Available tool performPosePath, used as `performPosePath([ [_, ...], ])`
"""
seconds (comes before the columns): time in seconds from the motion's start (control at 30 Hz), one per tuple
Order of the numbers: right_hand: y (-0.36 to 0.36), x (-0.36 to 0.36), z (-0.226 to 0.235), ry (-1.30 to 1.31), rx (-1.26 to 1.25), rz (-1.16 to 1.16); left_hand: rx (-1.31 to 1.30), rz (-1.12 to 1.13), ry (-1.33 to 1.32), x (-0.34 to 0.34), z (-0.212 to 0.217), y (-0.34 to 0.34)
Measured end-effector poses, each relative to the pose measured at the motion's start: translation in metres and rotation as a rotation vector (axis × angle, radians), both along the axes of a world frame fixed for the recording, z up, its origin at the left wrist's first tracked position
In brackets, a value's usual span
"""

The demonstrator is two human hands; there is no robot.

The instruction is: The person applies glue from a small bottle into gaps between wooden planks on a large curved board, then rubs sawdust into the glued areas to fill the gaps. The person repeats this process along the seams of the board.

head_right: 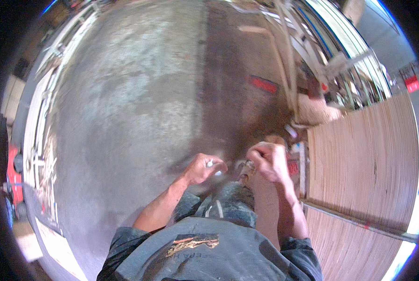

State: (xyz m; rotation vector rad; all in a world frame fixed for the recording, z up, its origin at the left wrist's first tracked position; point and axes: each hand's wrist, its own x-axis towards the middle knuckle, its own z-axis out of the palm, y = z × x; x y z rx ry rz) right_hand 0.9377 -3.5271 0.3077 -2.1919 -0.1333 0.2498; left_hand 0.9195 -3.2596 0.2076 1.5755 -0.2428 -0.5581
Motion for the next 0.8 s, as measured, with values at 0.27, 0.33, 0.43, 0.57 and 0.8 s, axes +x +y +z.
performPosePath([
  [0.27, 0.240, -0.109, 0.051, -0.189, 0.115, 0.743, -0.499, 0.369, 0.114, -0.146, 0.172, 0.202],
  [0.33, 0.287, -0.123, 0.050, -0.188, 0.241, 0.695, -0.558, 0.467, 0.081, -0.171, 0.193, 0.223],
  [0.43, 0.328, -0.130, 0.056, -0.157, 0.176, 0.743, -0.447, 0.706, -0.070, -0.194, 0.216, 0.252],
  [0.57, 0.365, -0.119, 0.057, -0.118, 0.264, 0.796, -0.327, 0.965, -0.233, -0.191, 0.231, 0.284],
  [0.8, 0.429, -0.048, 0.036, 0.195, 0.510, 0.931, -0.506, 1.324, -0.256, -0.150, 0.234, 0.336],
])
